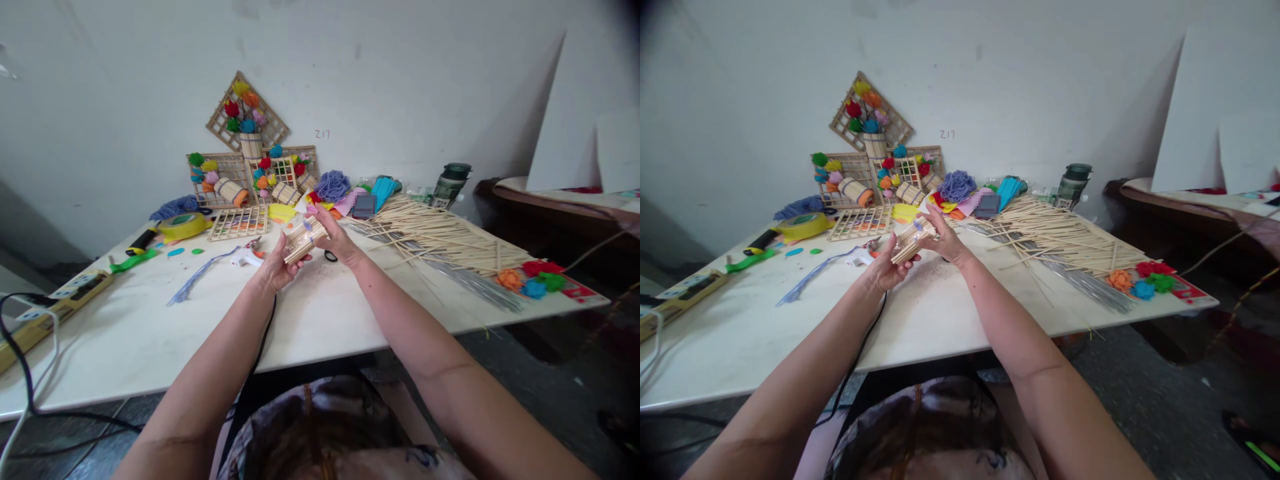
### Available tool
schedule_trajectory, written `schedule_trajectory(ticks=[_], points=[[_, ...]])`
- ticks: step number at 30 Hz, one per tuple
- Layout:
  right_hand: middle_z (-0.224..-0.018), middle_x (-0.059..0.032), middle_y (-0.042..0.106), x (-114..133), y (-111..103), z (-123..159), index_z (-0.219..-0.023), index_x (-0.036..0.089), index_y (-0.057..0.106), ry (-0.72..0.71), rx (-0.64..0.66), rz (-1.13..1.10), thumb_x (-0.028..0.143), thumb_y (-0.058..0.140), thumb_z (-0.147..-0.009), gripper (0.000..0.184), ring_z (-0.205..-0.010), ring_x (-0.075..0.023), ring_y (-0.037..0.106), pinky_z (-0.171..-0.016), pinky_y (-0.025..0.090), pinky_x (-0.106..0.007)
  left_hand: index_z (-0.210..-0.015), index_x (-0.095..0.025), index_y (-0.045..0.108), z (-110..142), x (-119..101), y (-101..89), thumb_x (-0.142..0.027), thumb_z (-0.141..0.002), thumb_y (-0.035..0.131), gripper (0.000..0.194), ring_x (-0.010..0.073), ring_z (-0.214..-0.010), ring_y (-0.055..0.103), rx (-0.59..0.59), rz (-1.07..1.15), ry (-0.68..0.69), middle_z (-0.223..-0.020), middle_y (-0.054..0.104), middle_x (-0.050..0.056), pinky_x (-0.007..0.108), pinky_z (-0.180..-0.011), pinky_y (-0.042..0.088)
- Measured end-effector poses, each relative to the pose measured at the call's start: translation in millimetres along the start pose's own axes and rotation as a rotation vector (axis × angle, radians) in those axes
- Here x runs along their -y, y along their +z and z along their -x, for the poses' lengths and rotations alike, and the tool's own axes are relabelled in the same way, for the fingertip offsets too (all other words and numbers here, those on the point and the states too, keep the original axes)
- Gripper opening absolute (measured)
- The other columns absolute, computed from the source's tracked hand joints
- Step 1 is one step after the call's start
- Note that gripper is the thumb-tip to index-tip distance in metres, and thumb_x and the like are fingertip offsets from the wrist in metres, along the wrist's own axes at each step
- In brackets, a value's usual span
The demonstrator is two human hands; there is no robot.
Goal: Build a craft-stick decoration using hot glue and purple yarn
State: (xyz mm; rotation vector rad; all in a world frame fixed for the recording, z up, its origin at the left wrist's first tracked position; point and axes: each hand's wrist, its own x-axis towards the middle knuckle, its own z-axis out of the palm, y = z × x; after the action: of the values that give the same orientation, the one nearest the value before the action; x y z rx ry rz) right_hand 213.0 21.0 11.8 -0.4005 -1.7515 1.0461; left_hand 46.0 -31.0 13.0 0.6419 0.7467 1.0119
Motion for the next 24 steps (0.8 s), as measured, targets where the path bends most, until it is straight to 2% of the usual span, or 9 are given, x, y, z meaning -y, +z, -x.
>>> schedule_trajectory(ticks=[6, 10, 13, 17, 20, 24], points=[[-0.136, -0.0117, 0.046, -1, 2, -1, -0.141, 0.022, 0.032, 0.012, -0.058, -0.058, 0.063, 0.072, -0.056, 0.102, -0.124, -0.0272, 0.045, -0.103, 0.036, -0.04, -0.118, -0.006, 0.053, -4, 4, -3.5, -0.065, -0.084, 0.018, 0.076, 0.0117, -0.042, 0.058, 0.039, -0.014, 0.035, -0.064, 0.066, 0.012, 0.016, -0.037, 0.045], [-0.13, -0.0094, 0.052, -4, 0, -3, -0.139, 0.025, 0.036, 0.05, -0.167, -0.069, 0.064, 0.071, -0.056, 0.098, -0.121, -0.0261, 0.048, -0.101, 0.038, -0.04, -0.124, -0.01, 0.05, -7, 6, -4.7, -0.074, -0.077, 0.012, 0.088, 0.0189, -0.058, 0.066, 0.103, -0.053, 0.062, -0.084, 0.067, 0.018, 0.023, -0.043, 0.05], [-0.13, -0.0085, 0.052, -4, -2, -4, -0.138, 0.025, 0.038, 0.063, -0.228, -0.072, 0.065, 0.068, -0.057, 0.095, -0.122, -0.026, 0.046, -0.101, 0.038, -0.039, -0.127, -0.017, 0.048, -11, 8, -4.1, -0.075, -0.076, 0.024, 0.081, 0.0246, -0.082, 0.067, 0.069, -0.089, 0.167, -0.111, 0.061, 0.019, 0.029, -0.056, 0.055], [-0.132, -0.0084, 0.051, -6, -4, -4, -0.136, 0.025, 0.041, 0.073, -0.24, -0.079, 0.066, 0.066, -0.059, 0.091, -0.123, -0.0265, 0.046, -0.101, 0.037, -0.039, -0.127, -0.025, 0.046, -17, 13, -6.9, -0.063, -0.074, 0.053, 0.066, 0.0272, -0.111, 0.055, -0.05, -0.189, 0.484, -0.139, 0.041, 0.014, 0.035, -0.072, 0.055], [-0.129, -0.0083, 0.053, -10, -4, -4, -0.134, 0.024, 0.044, 0.076, -0.223, -0.12, 0.063, 0.068, -0.059, 0.088, -0.121, -0.0259, 0.047, -0.101, 0.038, -0.039, -0.128, -0.026, 0.045, -19, 16, -11.0, -0.044, -0.064, 0.074, 0.072, 0.0274, -0.122, 0.045, -0.032, -0.323, 0.671, -0.142, 0.037, 0.011, 0.034, -0.081, 0.052], [-0.127, -0.0074, 0.055, -12, -1, -4, -0.133, 0.024, 0.045, 0.129, -0.232, -0.126, 0.06, 0.07, -0.059, 0.086, -0.118, -0.0246, 0.05, -0.1, 0.039, -0.038, -0.125, -0.021, 0.048, -18, 18, -11.5, -0.029, -0.056, 0.08, 0.076, 0.0265, -0.117, 0.048, -0.057, -0.412, 0.687, -0.131, 0.047, 0.012, 0.032, -0.083, 0.052]])
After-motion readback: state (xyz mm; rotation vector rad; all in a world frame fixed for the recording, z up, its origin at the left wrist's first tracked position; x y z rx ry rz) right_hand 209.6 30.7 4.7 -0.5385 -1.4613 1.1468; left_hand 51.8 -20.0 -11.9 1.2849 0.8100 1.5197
